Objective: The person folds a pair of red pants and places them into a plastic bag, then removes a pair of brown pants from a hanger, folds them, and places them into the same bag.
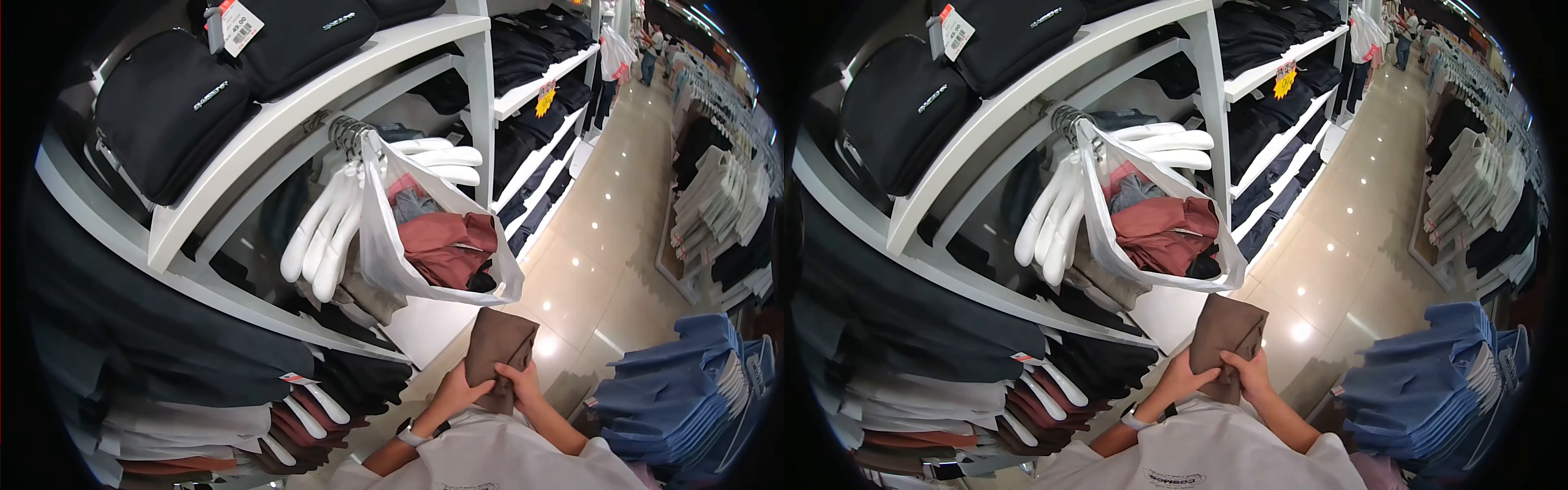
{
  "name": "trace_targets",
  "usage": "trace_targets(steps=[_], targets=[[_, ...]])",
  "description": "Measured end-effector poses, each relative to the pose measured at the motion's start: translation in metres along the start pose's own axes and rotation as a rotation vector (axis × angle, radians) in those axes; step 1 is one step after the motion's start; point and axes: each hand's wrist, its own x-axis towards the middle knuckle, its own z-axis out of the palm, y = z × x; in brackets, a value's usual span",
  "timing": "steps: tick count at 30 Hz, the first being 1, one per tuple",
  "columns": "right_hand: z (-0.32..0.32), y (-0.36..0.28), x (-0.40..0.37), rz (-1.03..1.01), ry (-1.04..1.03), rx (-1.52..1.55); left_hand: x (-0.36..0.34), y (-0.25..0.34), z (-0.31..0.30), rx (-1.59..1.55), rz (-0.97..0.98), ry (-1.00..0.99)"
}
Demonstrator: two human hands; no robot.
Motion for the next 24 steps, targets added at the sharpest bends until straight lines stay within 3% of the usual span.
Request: trace_targets(steps=[2,5,7,10,12,13,16,18,19,21,23,24], targets=[[-0.013,-0.016,0.000,0.018,0.072,0.054,-0.005,0.013,-0.005,0.153,-0.068,-0.029],[-0.040,-0.054,0.007,-0.211,0.232,-0.069,-0.005,0.033,-0.038,-0.153,-0.022,0.116],[-0.027,-0.106,0.001,-0.372,0.093,-0.049,0.003,0.059,-0.064,-0.147,0.108,0.407],[-0.006,-0.156,0.011,-0.518,-0.188,-0.048,0.023,0.110,-0.100,0.097,0.201,0.553],[0.029,-0.180,0.016,-0.655,-0.275,-0.221,0.037,0.148,-0.107,0.389,0.223,0.663],[0.051,-0.182,0.018,-0.719,-0.230,-0.235,0.045,0.160,-0.108,0.585,0.240,0.738],[0.120,-0.189,0.031,-0.934,-0.238,-0.417,0.070,0.167,-0.114,0.651,0.174,0.797],[0.144,-0.179,0.058,-1.070,-0.231,-0.522,0.085,0.146,-0.121,0.591,0.216,0.813],[0.160,-0.176,0.061,-1.082,-0.279,-0.441,0.087,0.143,-0.124,0.565,0.242,0.821],[0.171,-0.171,0.075,-1.108,-0.337,-0.571,0.080,0.148,-0.125,0.368,0.241,0.778],[0.181,-0.169,0.093,-1.339,-0.349,-0.719,0.077,0.148,-0.126,0.229,0.240,0.753],[0.187,-0.171,0.091,-1.349,-0.343,-0.811,0.079,0.144,-0.127,0.187,0.237,0.753]])
